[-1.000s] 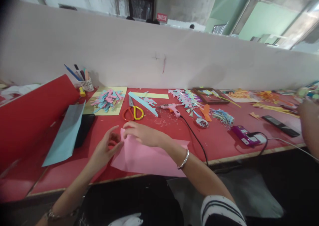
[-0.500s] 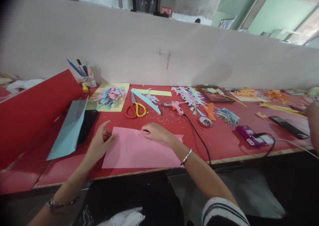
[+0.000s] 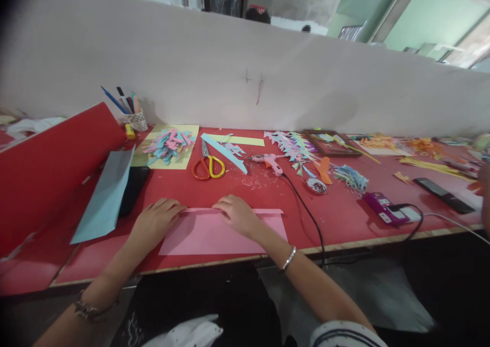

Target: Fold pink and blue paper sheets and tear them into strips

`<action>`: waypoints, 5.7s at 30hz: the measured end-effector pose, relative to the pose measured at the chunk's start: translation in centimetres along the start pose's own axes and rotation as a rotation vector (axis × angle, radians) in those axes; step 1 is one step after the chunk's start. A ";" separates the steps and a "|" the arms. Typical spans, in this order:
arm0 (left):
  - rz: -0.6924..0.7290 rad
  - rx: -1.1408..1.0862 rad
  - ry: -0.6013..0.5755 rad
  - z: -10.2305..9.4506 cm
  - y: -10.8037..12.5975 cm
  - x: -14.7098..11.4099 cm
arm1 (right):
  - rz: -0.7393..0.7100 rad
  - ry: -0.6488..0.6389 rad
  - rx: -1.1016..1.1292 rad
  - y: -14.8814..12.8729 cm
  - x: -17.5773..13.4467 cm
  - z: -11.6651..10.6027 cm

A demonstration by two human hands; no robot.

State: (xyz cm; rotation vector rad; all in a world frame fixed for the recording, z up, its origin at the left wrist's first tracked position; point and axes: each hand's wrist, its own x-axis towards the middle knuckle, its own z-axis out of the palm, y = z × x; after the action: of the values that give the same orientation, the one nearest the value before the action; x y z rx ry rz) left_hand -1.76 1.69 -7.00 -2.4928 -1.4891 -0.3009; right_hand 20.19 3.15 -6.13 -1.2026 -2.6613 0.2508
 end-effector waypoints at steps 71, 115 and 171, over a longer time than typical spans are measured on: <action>-0.320 0.045 0.016 -0.4 2.0 -2.5 | -0.151 -0.265 0.117 -3.6 10.2 0.3; -0.333 0.178 -0.221 -1.4 3.0 -1.8 | -0.152 -0.111 -0.197 -3.3 8.7 2.5; -0.330 0.127 -0.195 -1.3 2.8 -2.0 | 0.127 0.026 0.127 -1.3 4.6 0.6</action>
State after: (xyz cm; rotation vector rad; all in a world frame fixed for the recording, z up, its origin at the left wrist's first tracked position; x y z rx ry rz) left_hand -0.33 -1.66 -6.52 -2.2253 -1.9339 -0.0127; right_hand 16.12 5.74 -5.84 -1.3260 -2.5078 0.4155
